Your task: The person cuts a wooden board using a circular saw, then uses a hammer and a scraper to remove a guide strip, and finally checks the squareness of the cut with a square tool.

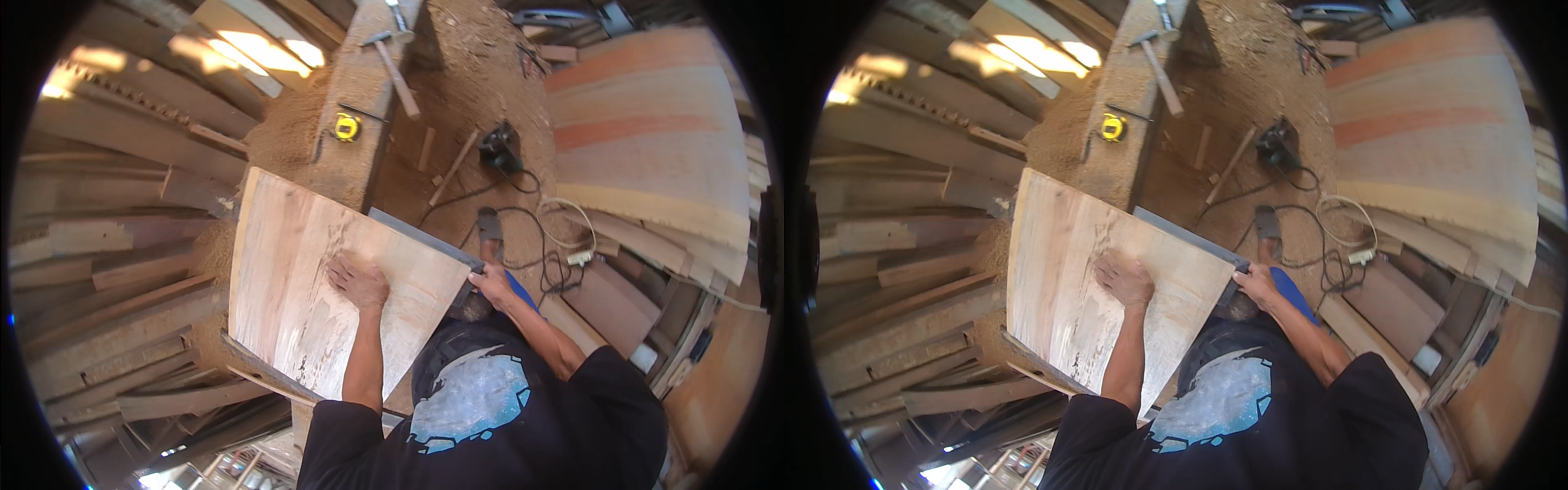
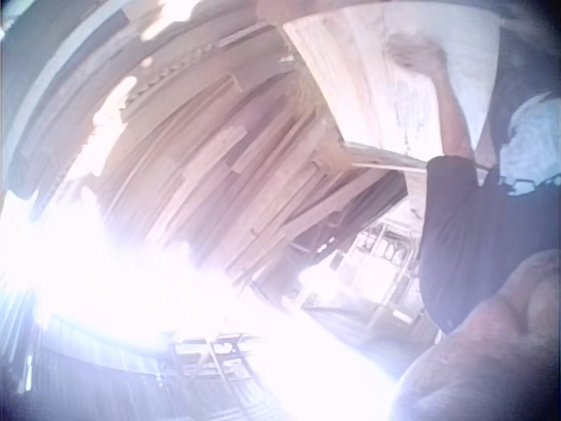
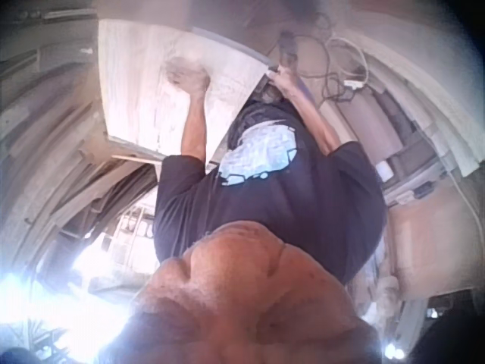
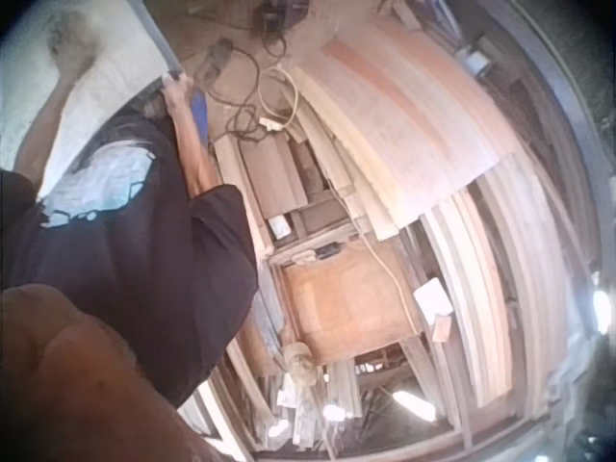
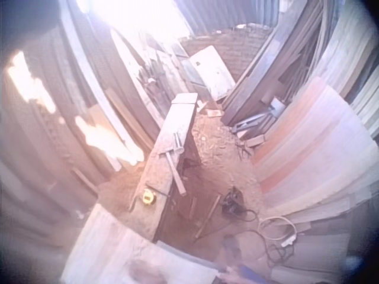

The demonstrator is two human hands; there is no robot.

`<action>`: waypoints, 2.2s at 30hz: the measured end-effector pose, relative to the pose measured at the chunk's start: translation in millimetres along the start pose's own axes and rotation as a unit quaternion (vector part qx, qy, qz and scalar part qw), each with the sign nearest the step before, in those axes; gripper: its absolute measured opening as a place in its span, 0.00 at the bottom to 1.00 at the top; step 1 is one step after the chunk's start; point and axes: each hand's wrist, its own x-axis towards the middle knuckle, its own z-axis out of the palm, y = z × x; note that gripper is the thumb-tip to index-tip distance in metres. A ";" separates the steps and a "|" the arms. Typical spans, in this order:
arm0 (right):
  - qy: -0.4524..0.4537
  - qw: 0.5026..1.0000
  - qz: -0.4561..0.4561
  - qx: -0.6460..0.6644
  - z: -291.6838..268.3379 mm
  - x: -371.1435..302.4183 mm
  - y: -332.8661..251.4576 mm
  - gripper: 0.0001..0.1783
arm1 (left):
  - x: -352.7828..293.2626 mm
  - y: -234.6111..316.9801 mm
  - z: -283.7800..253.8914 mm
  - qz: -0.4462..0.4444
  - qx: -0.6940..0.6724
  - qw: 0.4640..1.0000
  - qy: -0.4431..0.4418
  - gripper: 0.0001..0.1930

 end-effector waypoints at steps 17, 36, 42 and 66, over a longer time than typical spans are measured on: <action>0.130 0.953 -0.190 -0.196 59.9 74.5 -98.2 0.13 | 19.1 -300.4 -11.1 -0.431 -0.030 0.902 -0.007 0.43; -0.014 0.903 -0.244 -0.354 198.8 148.2 -137.0 0.19 | -93.8 -481.2 -36.8 -0.562 -0.197 0.803 -0.023 0.36; 0.002 0.916 -0.251 -0.313 195.2 153.7 -130.5 0.14 | -94.8 -516.1 -25.4 -0.550 -0.277 0.788 0.013 0.39; -0.101 0.828 -0.525 -0.169 355.8 39.2 -274.1 0.11 | -125.8 -467.6 -371.6 -0.279 -0.479 0.534 0.638 0.48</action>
